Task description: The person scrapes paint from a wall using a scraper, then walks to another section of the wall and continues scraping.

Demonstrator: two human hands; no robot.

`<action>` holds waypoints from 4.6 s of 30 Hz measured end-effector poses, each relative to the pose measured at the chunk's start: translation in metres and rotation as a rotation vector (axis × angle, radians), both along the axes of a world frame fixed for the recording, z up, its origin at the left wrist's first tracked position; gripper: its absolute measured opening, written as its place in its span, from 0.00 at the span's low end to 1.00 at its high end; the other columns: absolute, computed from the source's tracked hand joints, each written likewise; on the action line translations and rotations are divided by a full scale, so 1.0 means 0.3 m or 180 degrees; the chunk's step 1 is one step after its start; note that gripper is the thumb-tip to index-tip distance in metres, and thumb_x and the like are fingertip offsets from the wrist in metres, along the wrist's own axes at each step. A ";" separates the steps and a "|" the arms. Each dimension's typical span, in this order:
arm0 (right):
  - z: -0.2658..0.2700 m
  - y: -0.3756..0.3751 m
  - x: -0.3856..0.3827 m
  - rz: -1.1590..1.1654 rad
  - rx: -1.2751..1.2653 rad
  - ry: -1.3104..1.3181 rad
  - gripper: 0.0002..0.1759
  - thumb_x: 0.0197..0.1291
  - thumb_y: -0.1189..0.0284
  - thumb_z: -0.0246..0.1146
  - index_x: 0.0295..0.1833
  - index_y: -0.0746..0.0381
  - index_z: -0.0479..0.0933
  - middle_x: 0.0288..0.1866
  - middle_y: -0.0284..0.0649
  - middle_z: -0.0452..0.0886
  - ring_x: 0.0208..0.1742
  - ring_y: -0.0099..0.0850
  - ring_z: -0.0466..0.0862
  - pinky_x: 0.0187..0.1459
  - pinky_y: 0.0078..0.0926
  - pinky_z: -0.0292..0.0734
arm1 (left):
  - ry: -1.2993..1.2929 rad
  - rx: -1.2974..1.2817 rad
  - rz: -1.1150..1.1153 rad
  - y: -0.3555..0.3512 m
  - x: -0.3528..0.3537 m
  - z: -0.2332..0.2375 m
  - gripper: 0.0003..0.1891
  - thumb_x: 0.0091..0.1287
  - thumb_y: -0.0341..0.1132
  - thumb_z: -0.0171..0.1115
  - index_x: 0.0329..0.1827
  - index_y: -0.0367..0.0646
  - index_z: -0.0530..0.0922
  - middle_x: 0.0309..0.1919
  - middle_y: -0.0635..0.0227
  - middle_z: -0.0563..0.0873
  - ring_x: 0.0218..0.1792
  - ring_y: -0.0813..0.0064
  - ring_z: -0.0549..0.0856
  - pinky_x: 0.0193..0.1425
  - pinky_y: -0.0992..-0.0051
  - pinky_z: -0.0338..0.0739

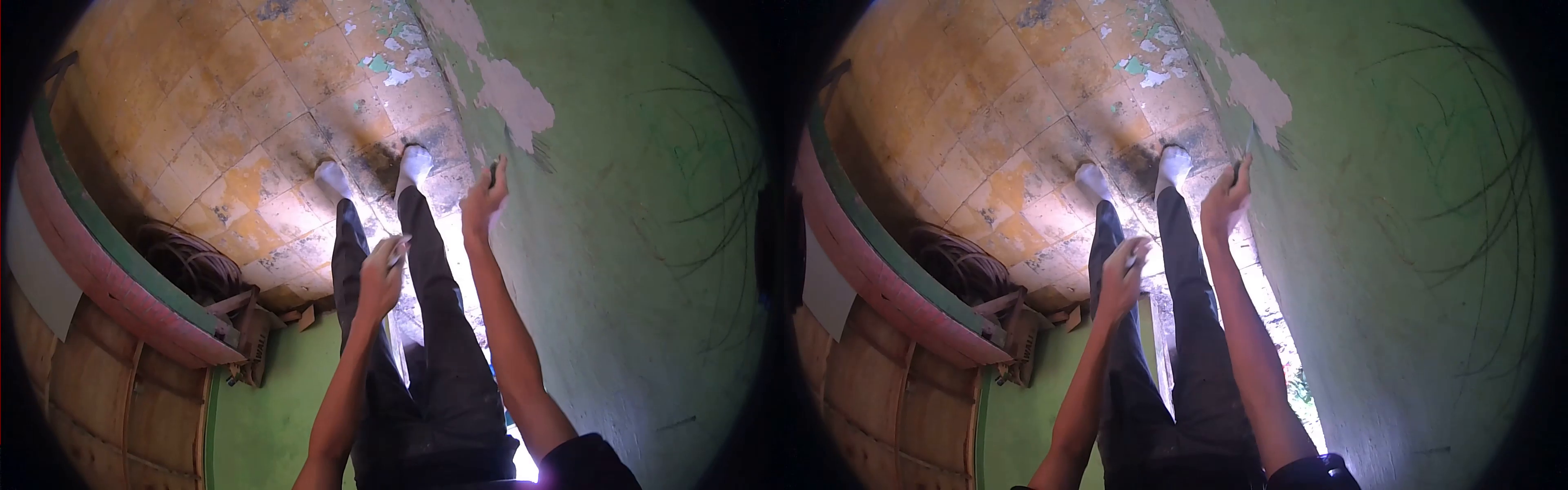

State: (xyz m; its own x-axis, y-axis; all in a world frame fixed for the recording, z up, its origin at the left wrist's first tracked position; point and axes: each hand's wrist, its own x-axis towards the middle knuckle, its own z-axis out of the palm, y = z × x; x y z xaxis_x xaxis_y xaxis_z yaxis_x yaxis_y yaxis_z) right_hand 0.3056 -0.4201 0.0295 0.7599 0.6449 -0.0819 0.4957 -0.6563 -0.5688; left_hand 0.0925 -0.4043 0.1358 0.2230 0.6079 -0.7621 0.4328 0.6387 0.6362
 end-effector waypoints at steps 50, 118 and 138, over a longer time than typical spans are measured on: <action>-0.373 0.150 0.094 -0.0443 -0.0622 0.1531 0.29 0.68 0.73 0.52 0.75 0.67 0.65 0.44 0.43 0.73 0.37 0.30 0.72 0.34 0.29 0.68 | -0.0133 -0.0534 -0.0733 0.040 0.043 -0.852 0.28 0.77 0.48 0.51 0.71 0.35 0.71 0.65 0.48 0.79 0.66 0.60 0.78 0.71 0.68 0.68; -0.780 0.232 0.131 0.0265 -0.0428 0.0711 0.20 0.69 0.65 0.58 0.52 0.74 0.75 0.44 0.60 0.80 0.47 0.54 0.80 0.52 0.43 0.72 | 0.0874 -0.0025 -0.1416 0.046 -0.273 -0.891 0.24 0.71 0.46 0.55 0.67 0.46 0.76 0.39 0.40 0.85 0.43 0.37 0.84 0.48 0.49 0.78; -0.739 0.512 0.010 0.0110 0.0063 0.0461 0.21 0.68 0.64 0.57 0.52 0.73 0.76 0.47 0.64 0.80 0.49 0.58 0.80 0.52 0.46 0.73 | 0.0930 -0.0080 -0.1415 0.037 -0.292 -0.911 0.24 0.71 0.47 0.55 0.67 0.47 0.76 0.41 0.40 0.85 0.45 0.38 0.84 0.49 0.48 0.78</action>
